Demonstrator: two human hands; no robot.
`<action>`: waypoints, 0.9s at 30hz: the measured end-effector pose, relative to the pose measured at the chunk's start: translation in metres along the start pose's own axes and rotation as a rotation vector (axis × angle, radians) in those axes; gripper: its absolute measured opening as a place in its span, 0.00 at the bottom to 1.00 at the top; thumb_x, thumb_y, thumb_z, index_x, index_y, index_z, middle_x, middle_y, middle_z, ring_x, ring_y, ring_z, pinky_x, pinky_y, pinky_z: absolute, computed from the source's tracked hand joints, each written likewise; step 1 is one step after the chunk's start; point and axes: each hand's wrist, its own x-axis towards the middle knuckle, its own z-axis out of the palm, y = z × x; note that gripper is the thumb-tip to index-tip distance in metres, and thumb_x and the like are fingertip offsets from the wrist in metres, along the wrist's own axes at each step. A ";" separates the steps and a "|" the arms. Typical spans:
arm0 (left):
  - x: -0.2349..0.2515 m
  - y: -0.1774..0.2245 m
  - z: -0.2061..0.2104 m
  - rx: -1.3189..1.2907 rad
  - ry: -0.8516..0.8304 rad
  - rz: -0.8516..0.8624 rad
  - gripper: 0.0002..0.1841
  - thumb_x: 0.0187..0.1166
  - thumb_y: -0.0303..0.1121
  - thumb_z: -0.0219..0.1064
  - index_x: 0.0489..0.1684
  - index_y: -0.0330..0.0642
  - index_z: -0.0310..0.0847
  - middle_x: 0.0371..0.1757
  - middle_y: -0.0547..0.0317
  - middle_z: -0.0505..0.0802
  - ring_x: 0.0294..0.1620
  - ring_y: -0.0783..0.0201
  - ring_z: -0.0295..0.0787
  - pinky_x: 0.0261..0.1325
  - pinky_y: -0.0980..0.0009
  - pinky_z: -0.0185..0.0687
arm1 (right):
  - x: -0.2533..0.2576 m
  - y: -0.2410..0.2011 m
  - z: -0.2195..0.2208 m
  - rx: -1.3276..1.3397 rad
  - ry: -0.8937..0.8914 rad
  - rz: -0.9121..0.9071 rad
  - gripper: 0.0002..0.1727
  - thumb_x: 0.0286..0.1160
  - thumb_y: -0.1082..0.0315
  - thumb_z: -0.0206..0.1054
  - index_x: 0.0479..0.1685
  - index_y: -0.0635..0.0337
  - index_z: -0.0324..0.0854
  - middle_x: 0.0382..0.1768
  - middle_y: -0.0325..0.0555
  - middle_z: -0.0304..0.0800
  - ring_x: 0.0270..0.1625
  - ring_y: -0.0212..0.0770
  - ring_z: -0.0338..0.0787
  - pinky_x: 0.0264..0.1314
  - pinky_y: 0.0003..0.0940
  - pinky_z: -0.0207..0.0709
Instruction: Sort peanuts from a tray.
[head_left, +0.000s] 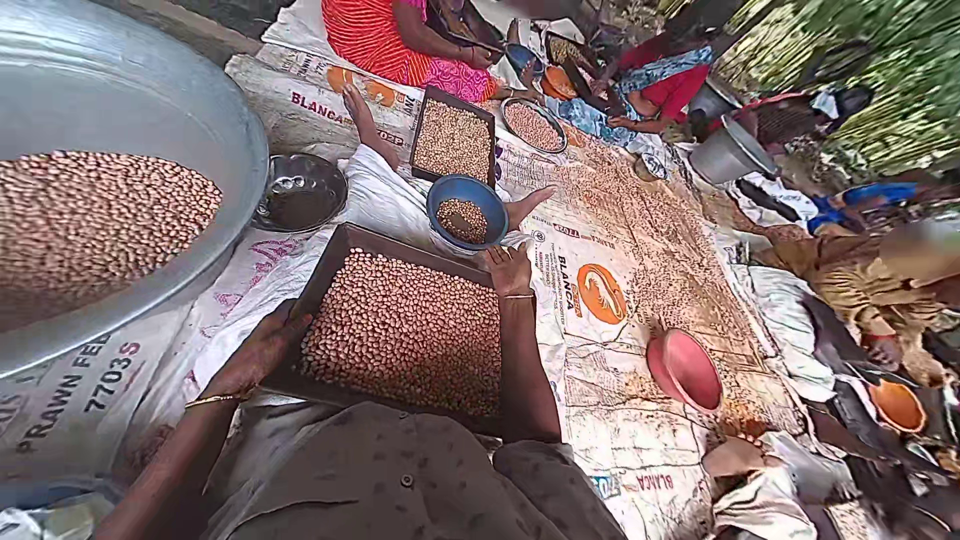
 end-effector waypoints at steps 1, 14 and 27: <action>0.002 -0.001 0.000 0.043 0.008 0.028 0.22 0.92 0.40 0.52 0.74 0.34 0.73 0.64 0.43 0.86 0.63 0.59 0.83 0.69 0.54 0.75 | -0.006 0.000 -0.002 0.019 -0.011 -0.026 0.35 0.96 0.43 0.35 0.91 0.59 0.44 0.86 0.59 0.62 0.79 0.53 0.77 0.76 0.47 0.76; 0.175 0.050 -0.013 -1.190 0.408 -0.122 0.24 0.90 0.32 0.51 0.84 0.41 0.58 0.78 0.48 0.76 0.73 0.58 0.78 0.72 0.63 0.77 | -0.010 -0.008 -0.011 0.033 -0.173 -0.033 0.31 0.98 0.49 0.29 0.88 0.61 0.49 0.73 0.60 0.77 0.69 0.54 0.87 0.73 0.49 0.79; 0.144 0.064 -0.017 -1.083 0.284 -0.026 0.20 0.95 0.34 0.42 0.78 0.34 0.66 0.65 0.48 0.88 0.61 0.62 0.90 0.66 0.68 0.83 | -0.006 -0.005 -0.014 0.104 -0.222 -0.035 0.28 0.98 0.52 0.33 0.86 0.59 0.53 0.70 0.59 0.81 0.65 0.54 0.89 0.66 0.48 0.83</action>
